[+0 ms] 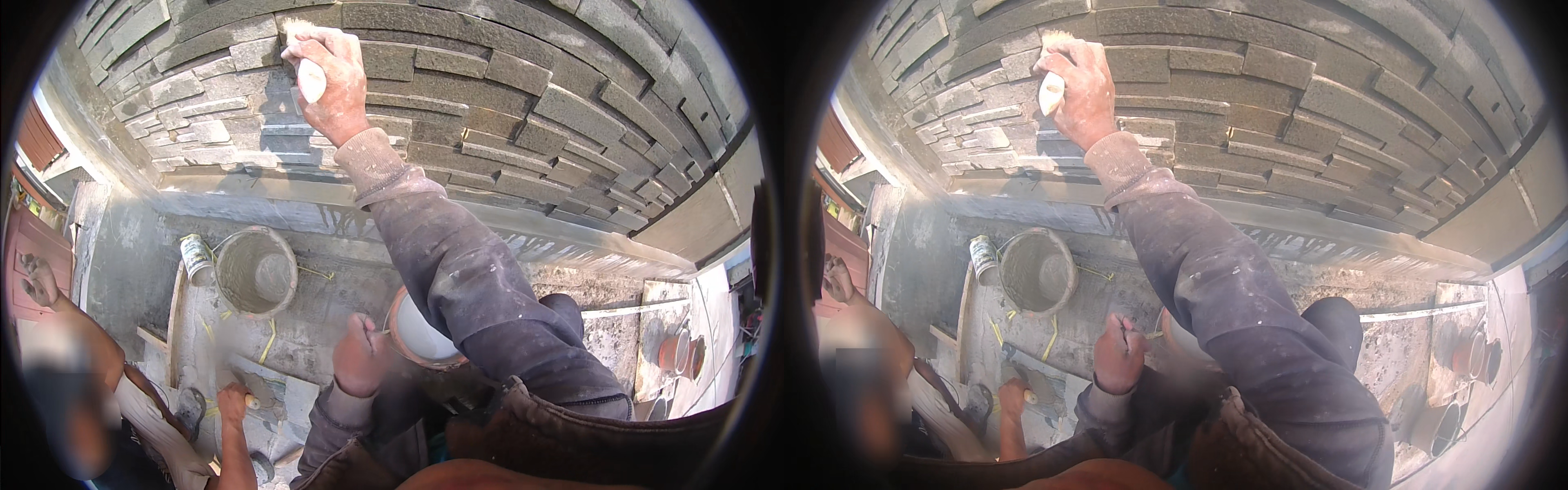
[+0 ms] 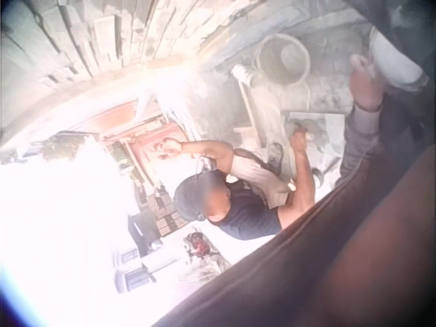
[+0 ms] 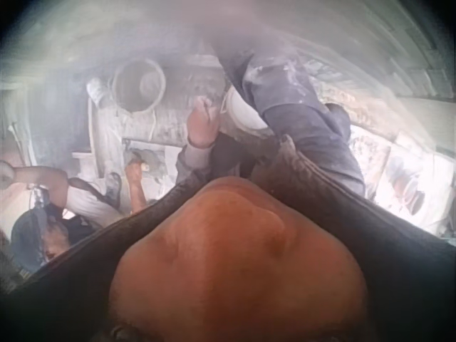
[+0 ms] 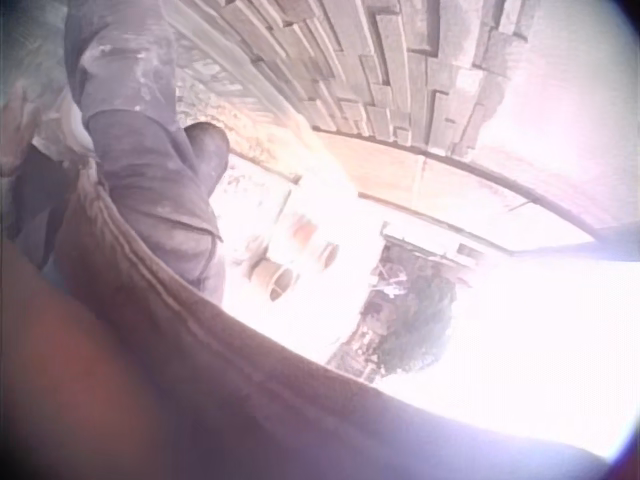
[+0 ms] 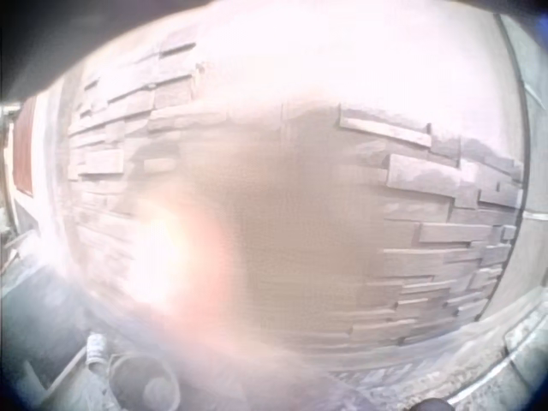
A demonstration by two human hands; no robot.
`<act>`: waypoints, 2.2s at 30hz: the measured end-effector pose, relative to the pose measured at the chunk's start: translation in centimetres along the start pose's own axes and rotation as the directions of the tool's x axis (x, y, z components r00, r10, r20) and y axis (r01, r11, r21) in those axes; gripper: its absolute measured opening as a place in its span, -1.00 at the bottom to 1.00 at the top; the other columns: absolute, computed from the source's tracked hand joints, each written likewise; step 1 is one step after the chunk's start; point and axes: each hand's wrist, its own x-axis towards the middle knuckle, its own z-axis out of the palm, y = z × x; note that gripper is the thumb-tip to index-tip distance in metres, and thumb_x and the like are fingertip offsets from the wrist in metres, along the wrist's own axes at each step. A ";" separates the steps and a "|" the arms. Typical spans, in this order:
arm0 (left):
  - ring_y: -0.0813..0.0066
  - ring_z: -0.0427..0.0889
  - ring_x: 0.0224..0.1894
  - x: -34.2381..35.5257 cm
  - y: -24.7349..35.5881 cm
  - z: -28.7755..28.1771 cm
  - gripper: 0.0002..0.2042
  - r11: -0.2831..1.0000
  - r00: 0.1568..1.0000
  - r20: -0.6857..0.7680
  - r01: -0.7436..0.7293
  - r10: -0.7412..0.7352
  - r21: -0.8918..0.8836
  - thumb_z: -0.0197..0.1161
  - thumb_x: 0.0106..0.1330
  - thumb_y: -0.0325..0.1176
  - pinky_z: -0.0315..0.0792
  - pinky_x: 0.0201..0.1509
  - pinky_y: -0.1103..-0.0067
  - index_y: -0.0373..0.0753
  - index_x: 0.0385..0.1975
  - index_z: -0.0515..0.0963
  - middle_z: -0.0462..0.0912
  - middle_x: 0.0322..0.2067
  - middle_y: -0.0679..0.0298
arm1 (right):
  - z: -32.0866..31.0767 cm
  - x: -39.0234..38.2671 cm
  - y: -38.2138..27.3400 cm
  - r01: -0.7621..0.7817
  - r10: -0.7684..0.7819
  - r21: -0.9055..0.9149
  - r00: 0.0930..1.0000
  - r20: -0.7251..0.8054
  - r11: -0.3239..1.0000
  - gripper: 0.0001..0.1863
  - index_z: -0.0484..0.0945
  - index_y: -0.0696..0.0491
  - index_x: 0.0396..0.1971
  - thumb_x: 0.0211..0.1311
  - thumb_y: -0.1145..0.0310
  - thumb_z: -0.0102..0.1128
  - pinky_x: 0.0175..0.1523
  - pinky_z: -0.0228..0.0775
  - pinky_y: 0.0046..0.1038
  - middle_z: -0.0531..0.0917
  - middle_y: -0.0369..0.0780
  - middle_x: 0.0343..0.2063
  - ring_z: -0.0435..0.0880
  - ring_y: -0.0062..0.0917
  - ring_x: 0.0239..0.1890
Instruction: The person applies a white grout-like substance to the joints between stacked stone tiles on a curved wall using a brush. They repeatedly dip the brush into a bucket and spread the material along the seams.
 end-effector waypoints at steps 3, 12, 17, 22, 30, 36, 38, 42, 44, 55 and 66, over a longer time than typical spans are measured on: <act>0.02 0.69 -0.49 -0.7 -1.5 -1.0 -0.90 0.998 0.999 -0.040 -0.034 0.036 0.052 0.02 0.35 -0.48 0.50 -0.36 0.26 -0.26 -0.18 0.39 0.65 -0.57 0.08 | -8.3 1.1 1.8 0.040 -0.107 -0.244 0.958 -0.267 0.969 -0.81 0.73 0.05 -0.25 0.17 0.65 0.38 0.17 0.44 -0.36 0.75 -0.21 -0.14 0.66 -0.32 0.03; -0.22 0.67 -0.41 1.1 -0.4 0.8 -0.84 1.000 0.999 0.047 -0.003 0.002 0.012 0.11 0.33 -0.37 0.50 -0.30 0.08 -0.18 -0.14 0.47 0.65 -0.53 -0.04 | -11.5 1.0 0.7 0.038 -0.062 -0.210 0.992 -0.110 0.977 -0.82 0.76 0.03 -0.24 0.18 0.59 0.43 0.18 0.48 -0.35 0.73 -0.21 -0.10 0.63 -0.31 0.06; -0.11 0.69 -0.43 0.7 -0.6 0.1 -0.86 0.997 1.000 0.011 0.002 -0.003 0.072 0.09 0.33 -0.41 0.50 -0.32 0.14 -0.19 -0.16 0.45 0.65 -0.54 0.01 | -16.0 2.4 3.5 -0.045 0.050 0.021 0.869 -0.493 0.999 -0.80 0.70 -0.01 -0.22 0.23 0.62 0.38 0.11 0.47 -0.32 0.68 -0.19 -0.11 0.62 -0.33 0.00; 0.03 0.71 -0.51 1.5 -0.4 1.9 -0.90 0.977 0.992 0.021 -0.128 0.126 0.173 0.04 0.34 -0.50 0.51 -0.38 0.26 -0.23 -0.19 0.42 0.65 -0.61 0.13 | -12.9 3.3 1.5 -0.050 -0.158 -0.417 0.879 -0.450 0.908 -0.78 0.74 -0.11 -0.24 0.15 0.54 0.45 0.18 0.38 -0.31 0.55 -0.19 0.02 0.47 -0.29 0.09; -0.32 0.66 -0.26 1.3 1.2 0.6 -0.80 0.987 0.996 0.062 0.057 -0.067 0.153 0.13 0.37 -0.30 0.47 -0.19 -0.03 -0.18 -0.09 0.40 0.68 -0.37 -0.14 | -3.2 6.0 0.2 -0.069 0.104 0.135 0.954 -0.280 0.988 -0.77 0.70 -0.04 -0.26 0.08 0.56 0.45 0.02 0.57 -0.37 0.63 -0.24 -0.09 0.65 -0.37 -0.08; -0.31 0.66 -0.27 1.4 2.1 1.0 -0.80 0.985 0.993 0.078 0.074 -0.087 0.159 0.13 0.39 -0.29 0.48 -0.20 -0.02 -0.19 -0.08 0.40 0.68 -0.38 -0.13 | -6.6 5.8 1.7 -0.266 0.266 0.079 0.964 0.008 0.961 -0.90 0.75 0.07 -0.29 0.20 0.54 0.38 -0.05 0.62 -0.45 0.77 -0.23 -0.28 0.77 -0.54 -0.21; -0.30 0.66 -0.28 1.5 1.9 1.5 -0.79 0.989 0.994 0.082 0.058 -0.069 0.134 0.14 0.40 -0.28 0.48 -0.21 -0.02 -0.20 -0.08 0.40 0.68 -0.39 -0.12 | -6.9 7.0 0.8 -0.302 0.352 0.276 0.924 -0.150 0.912 -0.94 0.75 0.07 -0.33 0.19 0.48 0.41 -0.04 0.62 -0.46 0.78 -0.24 -0.30 0.77 -0.54 -0.21; -0.29 0.68 -0.27 1.4 2.1 1.4 -0.78 0.986 0.992 0.104 0.060 -0.076 0.153 0.16 0.41 -0.25 0.49 -0.21 -0.01 -0.20 -0.07 0.40 0.69 -0.39 -0.10 | -6.2 6.7 2.9 -0.212 0.213 0.060 0.977 0.003 0.975 -0.96 0.75 0.08 -0.37 0.19 0.49 0.37 -0.09 0.60 -0.50 0.77 -0.25 -0.31 0.75 -0.53 -0.24; -0.29 0.68 -0.26 1.8 2.0 1.1 -0.77 0.983 0.993 0.090 0.065 -0.082 0.171 0.15 0.42 -0.24 0.49 -0.20 -0.02 -0.20 -0.07 0.40 0.69 -0.38 -0.11 | -7.2 7.4 1.7 -0.280 0.288 0.115 0.955 -0.064 0.953 -0.94 0.76 0.07 -0.35 0.19 0.49 0.37 -0.08 0.61 -0.48 0.76 -0.25 -0.30 0.75 -0.51 -0.22; -0.32 0.67 -0.26 2.2 1.0 1.7 -0.78 0.961 0.988 0.060 0.124 -0.143 0.247 0.12 0.43 -0.22 0.47 -0.16 -0.07 -0.19 -0.09 0.44 0.70 -0.37 -0.16 | -10.5 11.7 1.9 -0.047 0.096 0.129 0.907 -0.409 0.991 -0.84 0.66 0.04 -0.23 0.20 0.56 0.35 -0.08 0.54 -0.37 0.63 -0.23 -0.24 0.66 -0.44 -0.21; -0.27 0.69 -0.27 3.3 0.6 3.1 -0.79 0.973 0.999 0.025 0.015 -0.022 0.231 0.15 0.37 -0.24 0.48 -0.18 -0.04 -0.17 -0.11 0.44 0.70 -0.40 -0.11 | 3.9 12.1 0.5 0.019 -0.001 0.103 0.986 -0.169 0.995 -0.77 0.66 -0.01 -0.22 0.13 0.57 0.38 0.02 0.55 -0.33 0.58 -0.23 -0.17 0.64 -0.32 -0.12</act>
